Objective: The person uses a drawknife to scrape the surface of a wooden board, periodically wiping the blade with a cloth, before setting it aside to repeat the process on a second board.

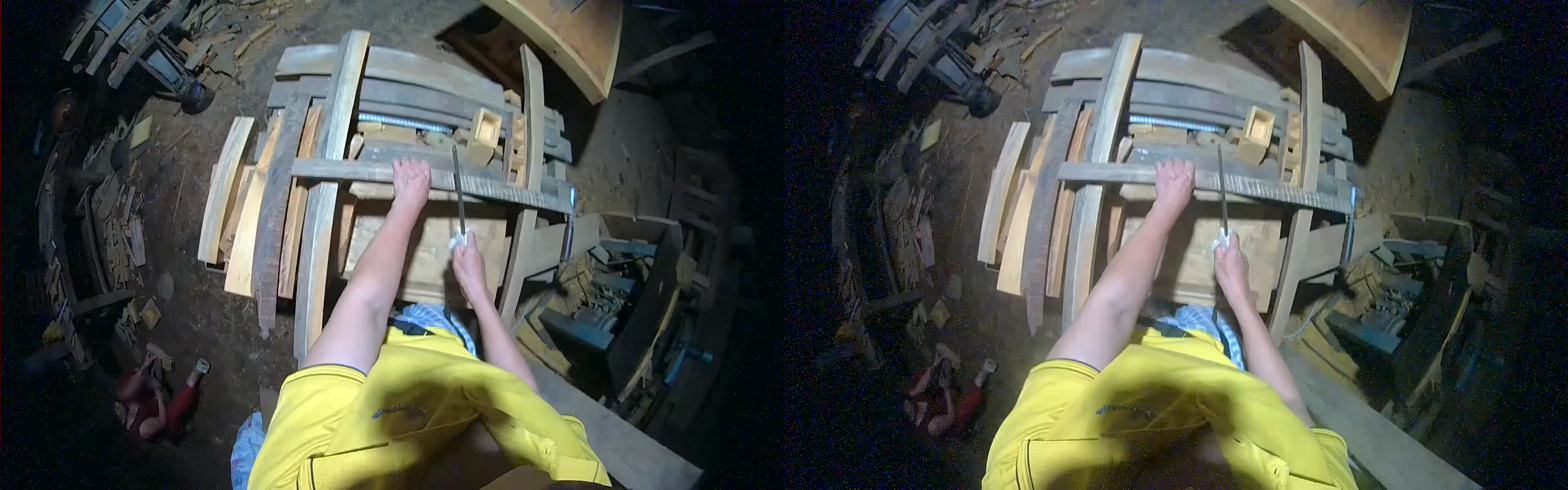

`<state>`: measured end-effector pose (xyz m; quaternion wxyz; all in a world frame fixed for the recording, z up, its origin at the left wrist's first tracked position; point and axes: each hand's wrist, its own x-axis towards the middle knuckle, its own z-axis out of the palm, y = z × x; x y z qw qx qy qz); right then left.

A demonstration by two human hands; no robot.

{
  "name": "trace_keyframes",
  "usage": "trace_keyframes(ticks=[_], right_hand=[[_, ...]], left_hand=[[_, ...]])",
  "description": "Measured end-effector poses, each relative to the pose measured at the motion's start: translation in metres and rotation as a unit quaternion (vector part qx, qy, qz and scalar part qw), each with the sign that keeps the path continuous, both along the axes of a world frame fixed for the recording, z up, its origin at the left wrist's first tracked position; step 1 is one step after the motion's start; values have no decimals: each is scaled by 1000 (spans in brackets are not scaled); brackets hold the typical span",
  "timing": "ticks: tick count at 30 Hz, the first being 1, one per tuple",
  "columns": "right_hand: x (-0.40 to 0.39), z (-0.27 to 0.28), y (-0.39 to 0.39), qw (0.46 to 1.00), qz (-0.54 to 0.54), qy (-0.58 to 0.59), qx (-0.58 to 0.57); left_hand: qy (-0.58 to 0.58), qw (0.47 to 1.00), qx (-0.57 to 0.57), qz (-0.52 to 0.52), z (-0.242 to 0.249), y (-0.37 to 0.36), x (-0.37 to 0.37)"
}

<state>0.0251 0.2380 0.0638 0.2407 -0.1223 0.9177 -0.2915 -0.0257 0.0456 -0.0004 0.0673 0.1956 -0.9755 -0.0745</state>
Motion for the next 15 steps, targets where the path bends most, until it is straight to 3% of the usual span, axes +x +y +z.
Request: trace_keyframes(ticks=[9,15], right_hand=[[4,-9,-17,999,13,40,-1],[11,-3,-18,999,9,46,16]], left_hand=[[43,999,-12,3,1,-3,-2],[-19,999,-28,-1,5,-1,-2]])
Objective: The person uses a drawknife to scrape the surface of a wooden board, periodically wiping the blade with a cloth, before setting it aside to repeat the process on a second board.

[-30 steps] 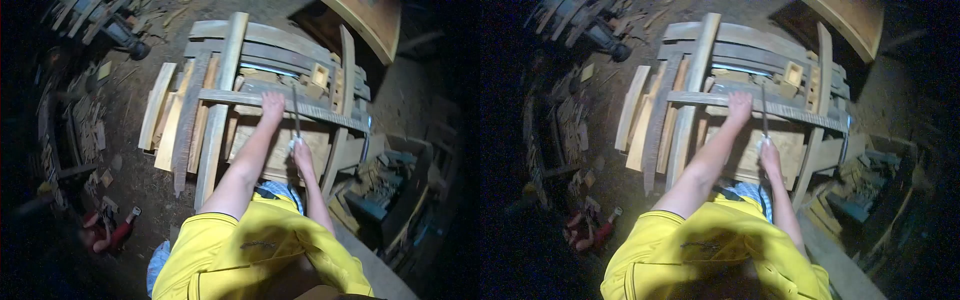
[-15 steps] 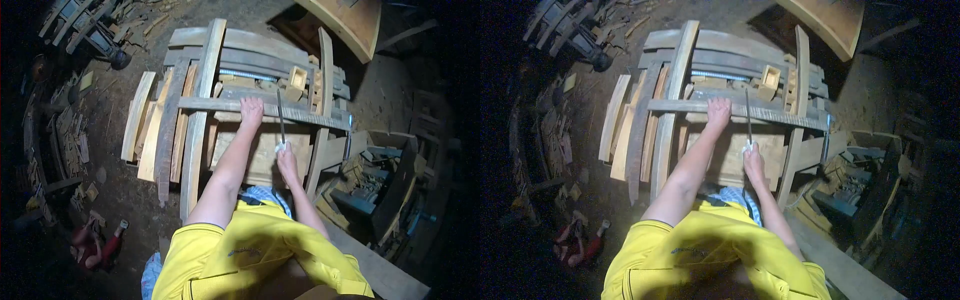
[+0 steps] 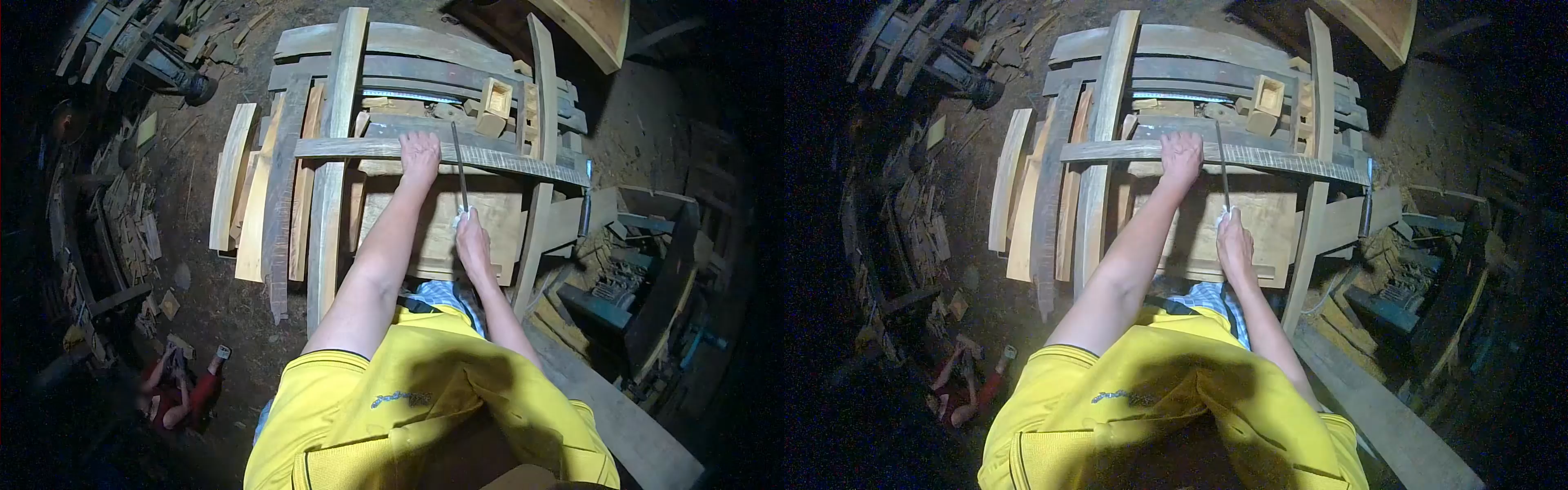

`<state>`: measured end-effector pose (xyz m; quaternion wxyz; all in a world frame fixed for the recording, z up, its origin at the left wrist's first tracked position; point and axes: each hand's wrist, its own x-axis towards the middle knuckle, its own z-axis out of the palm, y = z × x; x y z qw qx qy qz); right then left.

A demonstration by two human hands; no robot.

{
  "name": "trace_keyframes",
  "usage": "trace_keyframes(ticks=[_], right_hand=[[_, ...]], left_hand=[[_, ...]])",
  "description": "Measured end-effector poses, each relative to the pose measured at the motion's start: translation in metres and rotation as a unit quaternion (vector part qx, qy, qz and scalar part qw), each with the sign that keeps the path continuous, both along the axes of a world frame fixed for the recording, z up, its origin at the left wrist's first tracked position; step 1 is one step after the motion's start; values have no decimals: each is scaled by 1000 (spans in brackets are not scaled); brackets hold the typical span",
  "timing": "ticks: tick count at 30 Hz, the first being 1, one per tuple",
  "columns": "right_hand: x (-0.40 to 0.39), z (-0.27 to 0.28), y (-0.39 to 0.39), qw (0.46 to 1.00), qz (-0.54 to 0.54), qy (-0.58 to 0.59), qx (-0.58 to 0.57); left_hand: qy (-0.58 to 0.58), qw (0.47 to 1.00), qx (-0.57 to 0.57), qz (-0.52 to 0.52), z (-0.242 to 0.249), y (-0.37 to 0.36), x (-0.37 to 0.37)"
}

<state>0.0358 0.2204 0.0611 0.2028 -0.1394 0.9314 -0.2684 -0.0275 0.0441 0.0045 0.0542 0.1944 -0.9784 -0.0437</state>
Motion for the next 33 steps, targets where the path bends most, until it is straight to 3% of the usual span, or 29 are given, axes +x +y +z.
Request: trace_keyframes(ticks=[15,21,26,28,30,33], right_hand=[[-10,6,-8,998,-18,-53,-1],[-63,-22,-35,999,30,-21,-36],[-21,2,-5,997,5,-75,10],[-17,2,0,997,-2,-78,-24],[-44,-10,-23,996,8,-57,-70],[-79,-11,-49,990,0,-142,-1]], left_hand=[[6,1000,20,7,-1,-1,0],[41,999,17,10,-1,-1,-2],[28,1000,9,0,-3,-1,0],[28,1000,5,5,-5,0,2],[27,1000,-16,4,-5,1,2],[26,1000,-6,3,0,0,2]])
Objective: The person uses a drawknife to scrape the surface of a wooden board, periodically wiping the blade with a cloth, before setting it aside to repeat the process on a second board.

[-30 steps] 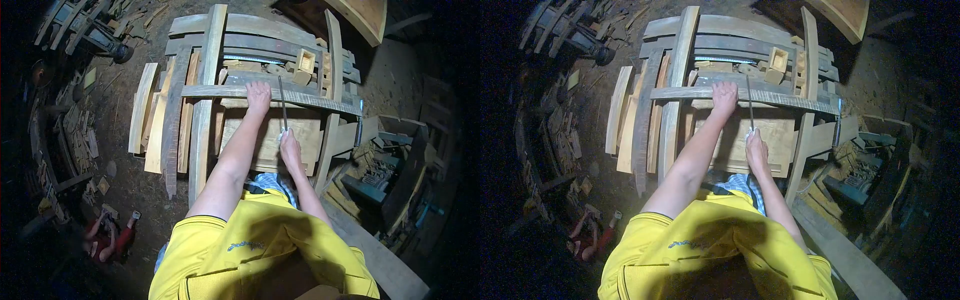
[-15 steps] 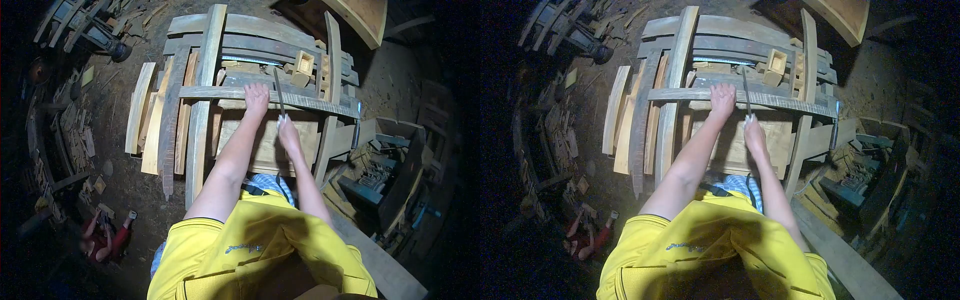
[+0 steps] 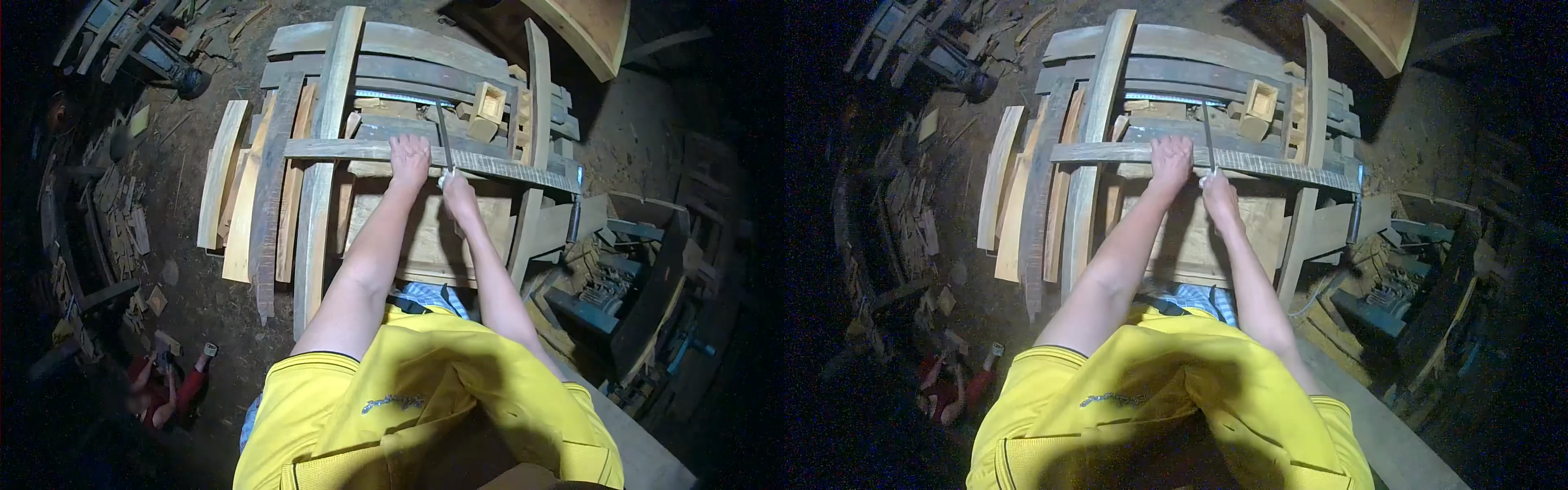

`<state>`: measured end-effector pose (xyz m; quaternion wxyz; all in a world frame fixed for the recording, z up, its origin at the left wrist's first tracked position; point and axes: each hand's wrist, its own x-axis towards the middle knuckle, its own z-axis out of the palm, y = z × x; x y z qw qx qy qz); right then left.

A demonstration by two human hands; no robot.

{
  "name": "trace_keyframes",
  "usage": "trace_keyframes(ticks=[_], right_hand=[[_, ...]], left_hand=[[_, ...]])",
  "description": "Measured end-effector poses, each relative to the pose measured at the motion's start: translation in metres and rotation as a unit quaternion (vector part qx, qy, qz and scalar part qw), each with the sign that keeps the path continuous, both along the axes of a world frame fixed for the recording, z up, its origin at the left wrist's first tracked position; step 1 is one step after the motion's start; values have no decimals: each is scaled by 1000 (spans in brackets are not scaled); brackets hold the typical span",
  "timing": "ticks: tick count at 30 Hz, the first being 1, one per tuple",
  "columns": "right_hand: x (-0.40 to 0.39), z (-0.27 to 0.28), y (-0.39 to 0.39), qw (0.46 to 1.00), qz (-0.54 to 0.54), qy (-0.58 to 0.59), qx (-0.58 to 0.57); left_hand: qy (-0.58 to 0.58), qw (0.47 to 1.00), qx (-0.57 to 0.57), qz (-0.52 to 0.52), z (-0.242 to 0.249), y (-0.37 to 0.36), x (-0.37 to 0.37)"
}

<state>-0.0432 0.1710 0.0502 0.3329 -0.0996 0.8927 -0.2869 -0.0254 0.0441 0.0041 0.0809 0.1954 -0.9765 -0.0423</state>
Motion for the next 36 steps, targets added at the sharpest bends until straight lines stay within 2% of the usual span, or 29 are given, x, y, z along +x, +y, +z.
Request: trace_keyframes(ticks=[2,3,4,7,9,10,12,14,15,18,20,21,22,23,24,27,32,33,35,36], right_hand=[[19,-18,25,992,24,88,-82],[38,-13,41,994,26,86,-63],[57,10,50,999,-4,34,-4],[67,21,56,1000,-7,18,14],[41,0,31,993,22,113,-30],[18,-11,17,993,33,105,-41],[3,-1,-2,998,7,67,5],[23,12,11,997,-3,63,-39],[34,-7,30,993,30,103,-44],[67,1,59,998,8,60,4],[59,-15,53,999,-5,25,-38],[48,-39,46,987,27,135,-81],[34,-31,31,981,27,169,-96],[14,-24,16,989,39,140,-39],[4,-16,6,999,7,40,5],[23,-12,20,997,-4,68,-48],[61,15,47,999,5,47,-7],[62,9,44,999,4,49,-10],[68,-11,29,996,35,55,53],[70,-13,23,996,42,67,37]], left_hand=[[16,1000,16,5,-1,-1,-3],[13,1000,11,5,-1,-1,-3],[7,1000,9,4,-3,0,-2],[17,1000,23,10,-4,1,-2],[18,1000,23,6,-5,0,-1],[19,1000,24,5,-4,0,-2],[14,1000,20,1,-4,1,-1],[10,1000,20,-1,0,-2,-1],[-8,1000,26,3,3,-2,-3],[-24,999,26,7,2,-3,-4],[-24,1000,19,-9,-5,2,3],[-15,1000,13,-5,-6,1,1],[-6,1000,8,0,-7,2,-1],[-12,1000,21,-3,-7,1,-2],[-13,1000,19,-4,-6,2,-3],[13,1000,12,-8,1,-1,0],[4,1000,15,4,-3,-2,-3],[13,1000,10,5,-6,-2,-5],[27,1000,0,4,-6,-4,-6],[13,1000,10,-3,-3,-4,-5]])
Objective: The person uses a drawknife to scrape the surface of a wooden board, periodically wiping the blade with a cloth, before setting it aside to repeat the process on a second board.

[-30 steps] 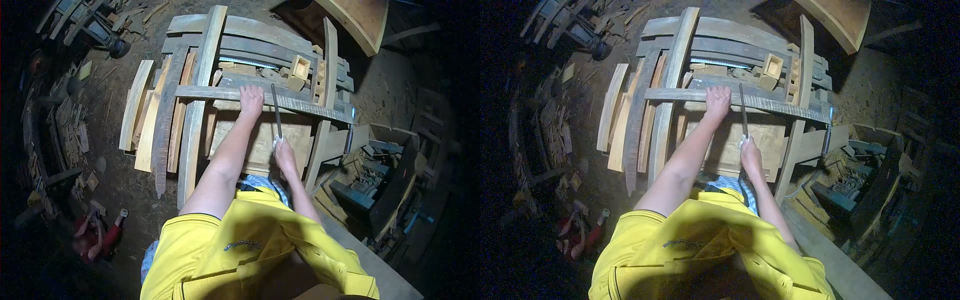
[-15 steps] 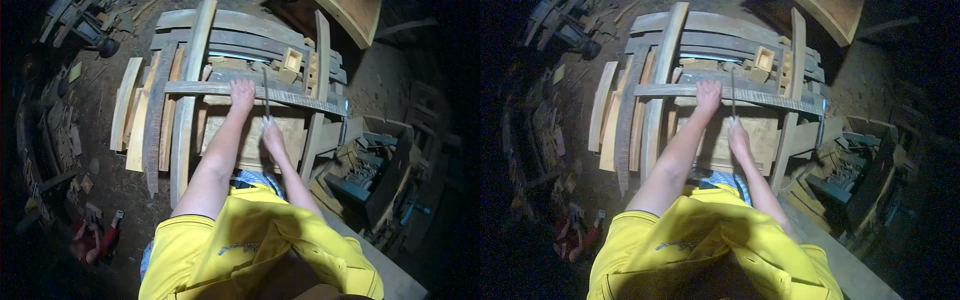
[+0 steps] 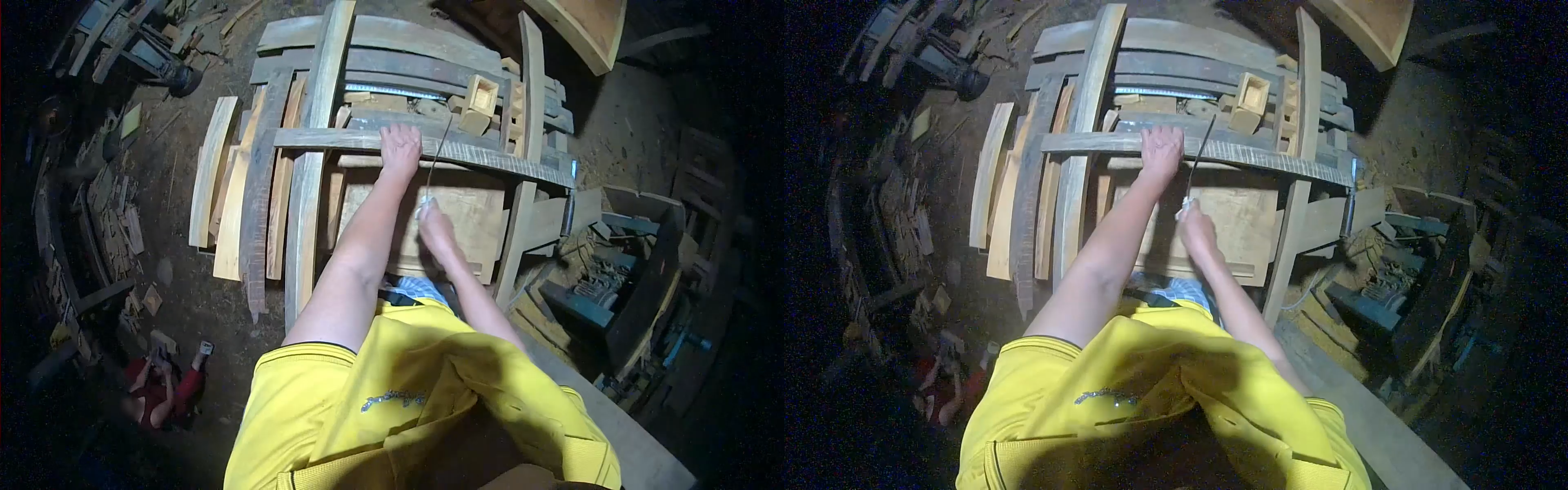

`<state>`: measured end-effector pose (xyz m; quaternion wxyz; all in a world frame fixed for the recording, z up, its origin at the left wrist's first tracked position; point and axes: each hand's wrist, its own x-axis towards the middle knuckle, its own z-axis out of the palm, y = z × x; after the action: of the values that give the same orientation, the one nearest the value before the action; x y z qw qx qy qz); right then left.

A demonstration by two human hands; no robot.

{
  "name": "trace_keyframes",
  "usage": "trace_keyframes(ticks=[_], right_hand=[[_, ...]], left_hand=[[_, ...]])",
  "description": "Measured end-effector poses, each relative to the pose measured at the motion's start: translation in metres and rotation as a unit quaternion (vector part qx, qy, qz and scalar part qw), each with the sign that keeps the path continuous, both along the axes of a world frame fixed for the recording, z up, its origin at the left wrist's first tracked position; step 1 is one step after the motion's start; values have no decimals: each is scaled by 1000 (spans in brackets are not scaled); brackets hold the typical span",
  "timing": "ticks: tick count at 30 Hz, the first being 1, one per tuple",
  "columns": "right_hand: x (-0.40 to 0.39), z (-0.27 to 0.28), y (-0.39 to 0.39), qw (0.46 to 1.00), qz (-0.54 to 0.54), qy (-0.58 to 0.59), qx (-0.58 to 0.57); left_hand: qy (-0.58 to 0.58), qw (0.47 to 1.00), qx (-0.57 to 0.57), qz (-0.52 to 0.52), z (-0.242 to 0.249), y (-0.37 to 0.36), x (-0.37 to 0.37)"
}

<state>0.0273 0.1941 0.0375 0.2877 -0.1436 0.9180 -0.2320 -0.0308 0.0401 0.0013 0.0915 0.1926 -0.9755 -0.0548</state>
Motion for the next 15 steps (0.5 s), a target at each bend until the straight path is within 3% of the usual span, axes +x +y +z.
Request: trace_keyframes(ticks=[3,6,9,12,15], right_hand=[[-2,-6,10,999,-29,-11,11],[-16,-10,49,994,-63,-67,-57],[-17,11,55,994,-43,5,-96],[-17,14,47,991,-84,-73,-76],[-15,18,41,994,-67,-57,-68]], left_hand=[[-14,1000,3,-5,5,0,-1],[-19,1000,4,-11,3,-1,0],[-28,1000,12,-5,4,-1,-2],[-46,999,15,1,7,3,1],[-52,998,21,8,7,7,4]])
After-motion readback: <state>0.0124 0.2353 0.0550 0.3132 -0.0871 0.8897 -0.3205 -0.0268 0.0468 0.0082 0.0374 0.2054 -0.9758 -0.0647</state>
